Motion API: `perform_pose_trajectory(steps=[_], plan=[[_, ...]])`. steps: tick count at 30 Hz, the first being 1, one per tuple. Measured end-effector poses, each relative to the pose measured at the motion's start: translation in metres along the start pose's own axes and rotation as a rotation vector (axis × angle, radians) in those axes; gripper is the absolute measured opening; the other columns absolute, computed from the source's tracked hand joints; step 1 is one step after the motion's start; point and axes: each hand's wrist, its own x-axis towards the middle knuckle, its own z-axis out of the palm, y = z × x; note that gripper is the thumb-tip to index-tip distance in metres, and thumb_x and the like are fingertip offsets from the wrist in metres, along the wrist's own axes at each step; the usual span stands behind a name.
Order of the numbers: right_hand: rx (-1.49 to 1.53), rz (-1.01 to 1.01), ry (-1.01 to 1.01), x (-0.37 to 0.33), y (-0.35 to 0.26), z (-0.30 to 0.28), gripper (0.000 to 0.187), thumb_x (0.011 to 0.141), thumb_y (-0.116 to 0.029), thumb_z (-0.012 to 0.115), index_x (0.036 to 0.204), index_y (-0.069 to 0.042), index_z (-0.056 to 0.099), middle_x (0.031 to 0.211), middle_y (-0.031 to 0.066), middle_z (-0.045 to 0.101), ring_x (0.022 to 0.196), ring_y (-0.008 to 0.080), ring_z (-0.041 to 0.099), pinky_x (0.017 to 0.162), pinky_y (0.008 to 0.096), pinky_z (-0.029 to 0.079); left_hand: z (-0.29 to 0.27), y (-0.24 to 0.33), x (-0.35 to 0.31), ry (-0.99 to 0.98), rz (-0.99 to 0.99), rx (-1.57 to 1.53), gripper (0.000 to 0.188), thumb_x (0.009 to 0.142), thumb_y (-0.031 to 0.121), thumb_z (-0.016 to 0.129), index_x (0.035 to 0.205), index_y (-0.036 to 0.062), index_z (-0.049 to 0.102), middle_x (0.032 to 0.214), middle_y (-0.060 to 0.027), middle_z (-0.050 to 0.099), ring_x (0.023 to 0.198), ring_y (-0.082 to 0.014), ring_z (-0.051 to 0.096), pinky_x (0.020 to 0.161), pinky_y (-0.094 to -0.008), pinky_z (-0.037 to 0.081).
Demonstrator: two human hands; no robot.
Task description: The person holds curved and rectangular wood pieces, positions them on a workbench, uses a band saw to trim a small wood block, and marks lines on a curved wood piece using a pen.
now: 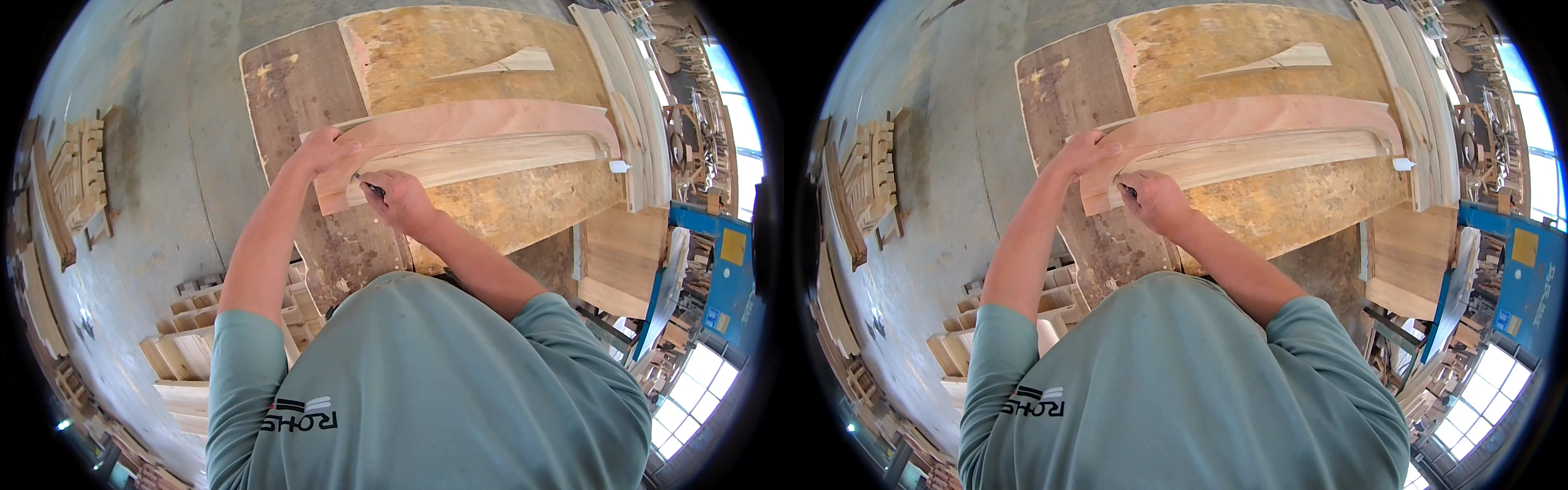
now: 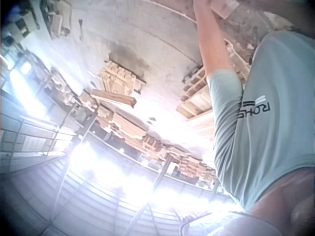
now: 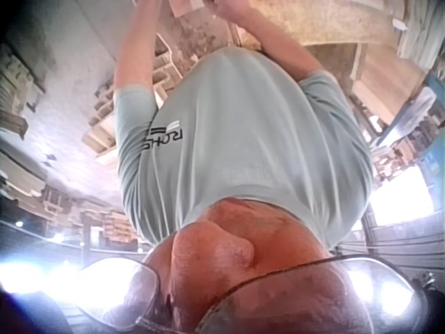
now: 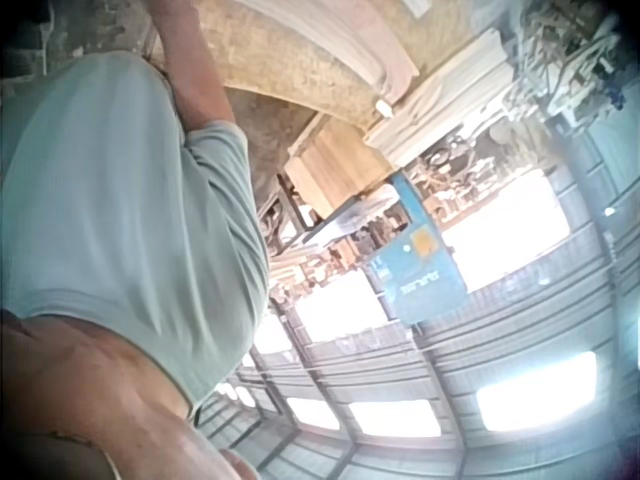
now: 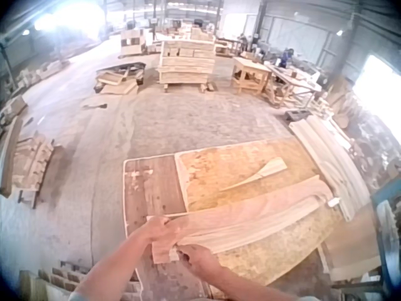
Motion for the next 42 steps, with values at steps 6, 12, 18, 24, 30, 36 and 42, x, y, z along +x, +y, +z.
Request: perform_pose_trajectory(steps=[6,12,18,24,30,36,42], plan=[[-0.003,-0.069,-0.012,-0.002,0.002,0.004,0.013,0.087,-0.009,0.068,0.099,-0.007,0.064,0.079,0.0134,0.066,0.078,0.0332,0.066,0.071,0.0446,0.054,-0.002,-0.001,0.004,-0.014,0.036,0.051,0.049,0.085,0.033,0.077,0.115,-0.0051,0.069,0.101,-0.0124,0.072,0.090,-0.0177,0.065,0.081,-0.0355,0.052],[0.014,-0.050,-0.023,0.000,0.006,-0.002,0.014,0.088,-0.010,0.068,0.101,-0.006,0.066,0.080,0.0145,0.067,0.078,0.0341,0.066,0.069,0.0448,0.054,-0.001,0.011,-0.005,-0.029,-0.014,-0.040,0.050,0.086,0.032,0.078,0.118,-0.0049,0.068,0.104,-0.0124,0.071,0.092,-0.0183,0.065,0.081,-0.0359,0.051],[0.029,0.059,0.037,0.005,0.014,-0.012,0.011,0.090,-0.013,0.067,0.098,-0.005,0.067,0.084,0.0175,0.068,0.080,0.0371,0.066,0.071,0.0459,0.054,-0.002,0.009,-0.004,-0.028,-0.020,-0.026,0.051,0.087,0.032,0.078,0.120,-0.0052,0.066,0.106,-0.0124,0.071,0.094,-0.0183,0.065,0.083,-0.0358,0.052],[0.031,0.154,0.071,0.004,0.020,-0.020,0.015,0.091,-0.014,0.067,0.102,-0.005,0.069,0.086,0.0187,0.069,0.081,0.0387,0.066,0.072,0.0461,0.054,0.001,0.002,-0.001,0.004,-0.010,-0.051,0.051,0.083,0.035,0.079,0.116,-0.0034,0.070,0.104,-0.0172,0.072,0.095,-0.0243,0.068,0.084,-0.0382,0.052],[0.020,0.244,0.190,-0.001,0.030,-0.039,0.015,0.093,-0.014,0.067,0.104,-0.005,0.070,0.090,0.0194,0.070,0.081,0.0387,0.067,0.071,0.0445,0.055,-0.001,0.006,-0.004,-0.005,-0.017,-0.044,0.053,0.082,0.036,0.079,0.116,-0.0034,0.070,0.105,-0.0171,0.072,0.096,-0.0254,0.068,0.085,-0.0385,0.051],[0.011,0.210,0.212,-0.002,0.032,-0.042,0.016,0.093,-0.015,0.066,0.104,-0.004,0.070,0.089,0.0196,0.070,0.079,0.0371,0.068,0.070,0.0439,0.055,-0.002,0.010,-0.005,-0.011,-0.008,-0.025,0.053,0.082,0.035,0.079,0.117,-0.0034,0.069,0.108,-0.0174,0.072,0.098,-0.0259,0.067,0.086,-0.0386,0.051],[-0.109,0.300,0.201,-0.004,0.029,-0.055,0.018,0.092,-0.023,0.066,0.097,-0.006,0.071,0.084,0.0184,0.070,0.074,0.0373,0.067,0.067,0.0452,0.054,-0.004,-0.002,0.002,-0.043,-0.037,-0.067,0.056,0.082,0.037,0.079,0.120,-0.0027,0.067,0.110,-0.0163,0.071,0.101,-0.0247,0.066,0.086,-0.0388,0.051]])
